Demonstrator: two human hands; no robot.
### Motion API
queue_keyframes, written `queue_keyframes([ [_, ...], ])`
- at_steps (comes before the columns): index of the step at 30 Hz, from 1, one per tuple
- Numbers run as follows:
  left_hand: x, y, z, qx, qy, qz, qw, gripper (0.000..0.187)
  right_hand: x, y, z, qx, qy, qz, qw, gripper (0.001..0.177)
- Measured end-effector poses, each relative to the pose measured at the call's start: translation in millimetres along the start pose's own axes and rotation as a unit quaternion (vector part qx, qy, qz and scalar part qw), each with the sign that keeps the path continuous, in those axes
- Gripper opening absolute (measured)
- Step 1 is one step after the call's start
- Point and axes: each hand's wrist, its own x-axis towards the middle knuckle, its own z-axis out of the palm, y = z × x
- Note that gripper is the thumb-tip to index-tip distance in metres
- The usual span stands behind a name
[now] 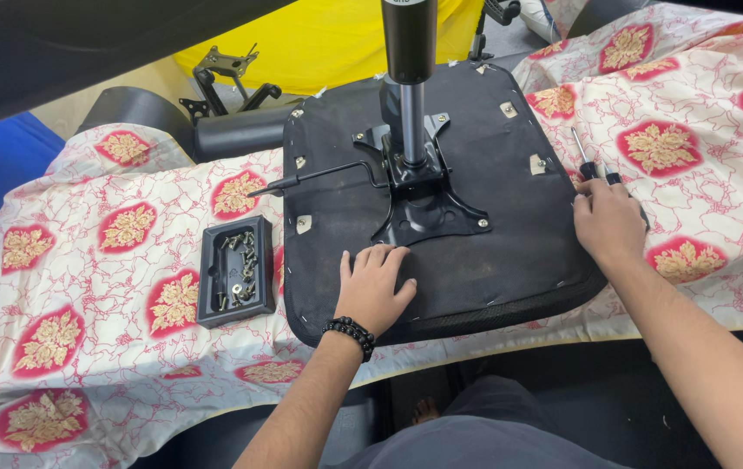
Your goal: The person uses a screwdriver to tighten screws on the underside of an office chair base, securing the mounting plate to the seat. They then use a T-handle Allen wrench to tighten additional bolts on the central column.
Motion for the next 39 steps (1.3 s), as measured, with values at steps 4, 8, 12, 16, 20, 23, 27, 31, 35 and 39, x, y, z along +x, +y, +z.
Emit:
queue_keyframes([
  [4, 8, 5, 1, -0.011, 0.014, -0.013, 1.000, 0.046, 39, 25, 22, -0.011, -0.062, 0.016, 0.998, 0.030],
  [8, 18, 10, 6, -0.035, 0.059, 0.012, 0.998, 0.041, 71, 35, 32, -0.036, -0.158, 0.062, 0.985, 0.035],
  [12, 30, 16, 12, -0.060, 0.101, 0.043, 0.992, 0.034, 94, 40, 29, -0.045, -0.255, 0.152, 0.954, 0.036],
  [16, 39, 19, 15, -0.066, 0.102, 0.029, 0.992, 0.029, 98, 52, 32, -0.157, -0.251, 0.003, 0.955, 0.033],
  [20, 39, 18, 12, -0.064, 0.107, 0.023, 0.992, 0.027, 107, 57, 40, -0.200, -0.261, -0.001, 0.945, 0.032],
  [23, 36, 14, 8, -0.062, 0.120, 0.017, 0.991, 0.025, 109, 53, 36, -0.207, -0.269, -0.031, 0.940, 0.034],
  [27, 32, 13, 1, -0.067, 0.134, -0.001, 0.989, 0.025, 86, 31, 2, -0.154, -0.187, -0.061, 0.968, 0.037],
  [31, 28, 18, -1, -0.081, 0.147, -0.023, 0.985, 0.026, 53, -11, -46, -0.107, -0.123, -0.056, 0.985, 0.035],
  [35, 24, 26, -8, -0.110, 0.128, -0.055, 0.984, 0.031, 30, -66, -79, 0.080, -0.151, -0.007, 0.985, 0.030],
  [39, 22, 37, -16, -0.180, 0.171, -0.020, 0.969, 0.076, 7, -109, -91, 0.271, -0.261, 0.083, 0.923, 0.031],
])
